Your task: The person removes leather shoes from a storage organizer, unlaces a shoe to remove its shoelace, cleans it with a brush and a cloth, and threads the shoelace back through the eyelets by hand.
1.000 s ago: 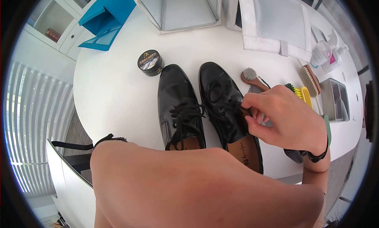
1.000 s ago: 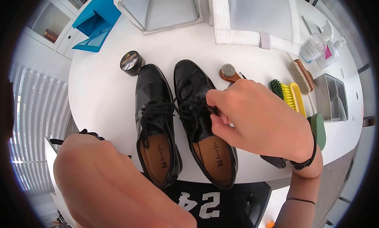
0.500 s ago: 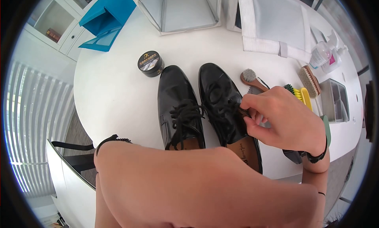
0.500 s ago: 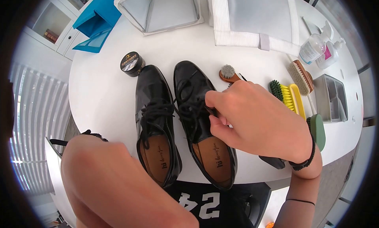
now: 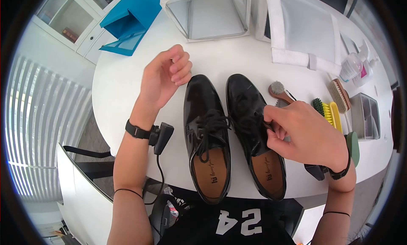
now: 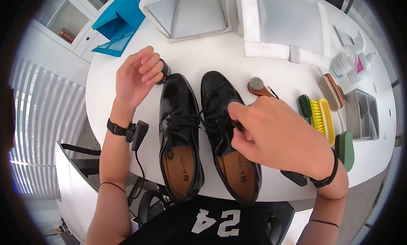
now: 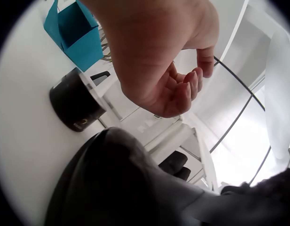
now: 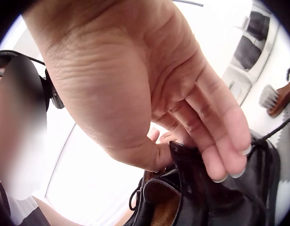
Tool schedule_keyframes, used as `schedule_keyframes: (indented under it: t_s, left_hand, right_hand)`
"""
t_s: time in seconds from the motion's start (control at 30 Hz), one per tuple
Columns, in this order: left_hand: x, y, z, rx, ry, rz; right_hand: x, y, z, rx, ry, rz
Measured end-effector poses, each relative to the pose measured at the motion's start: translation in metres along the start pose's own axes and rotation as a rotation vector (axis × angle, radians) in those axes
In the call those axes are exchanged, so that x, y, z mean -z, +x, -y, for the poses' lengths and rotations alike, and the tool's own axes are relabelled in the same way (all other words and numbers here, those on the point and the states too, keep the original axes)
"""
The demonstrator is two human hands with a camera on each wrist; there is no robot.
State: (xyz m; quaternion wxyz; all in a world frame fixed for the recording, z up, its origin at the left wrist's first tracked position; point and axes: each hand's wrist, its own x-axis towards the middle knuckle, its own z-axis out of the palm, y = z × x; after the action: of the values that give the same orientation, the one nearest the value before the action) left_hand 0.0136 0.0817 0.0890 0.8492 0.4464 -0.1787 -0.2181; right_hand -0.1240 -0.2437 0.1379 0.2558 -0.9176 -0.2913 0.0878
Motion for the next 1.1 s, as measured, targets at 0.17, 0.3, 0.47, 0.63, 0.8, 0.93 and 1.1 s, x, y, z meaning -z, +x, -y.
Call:
schedule_keyframes:
  t_s: [0.17, 0.3, 0.47, 0.63, 0.8, 0.93, 1.1]
  left_hand:
    - [0.019, -0.001, 0.022, 0.050, 0.349, -0.100]
    - [0.018, -0.003, 0.038, -0.010, 0.360, -0.247]
    - [0.019, -0.003, 0.069, -0.246, 0.710, -0.315]
    - [0.014, -0.003, 0.070, -0.195, 0.806, -0.338]
    - [0.016, -0.003, 0.071, -0.198, 0.854, -0.332]
    - [0.015, -0.001, 0.073, -0.196, 0.918, -0.328]
    - [0.014, -0.002, 0.072, -0.191, 0.909, -0.331]
  right_hand:
    - [-0.006, 0.005, -0.001, -0.043, 0.024, -0.013]
    - [-0.009, 0.011, -0.002, -0.045, -0.010, -0.002]
    - [-0.013, 0.016, 0.000, -0.099, 0.013, -0.035]
    - [-0.012, 0.017, 0.002, -0.144, 0.038, -0.002]
    - [-0.014, 0.018, -0.001, -0.140, 0.033, -0.006]
    - [-0.014, 0.019, -0.002, -0.143, 0.052, 0.018]
    - [-0.019, 0.018, -0.008, -0.123, 0.038, 0.040]
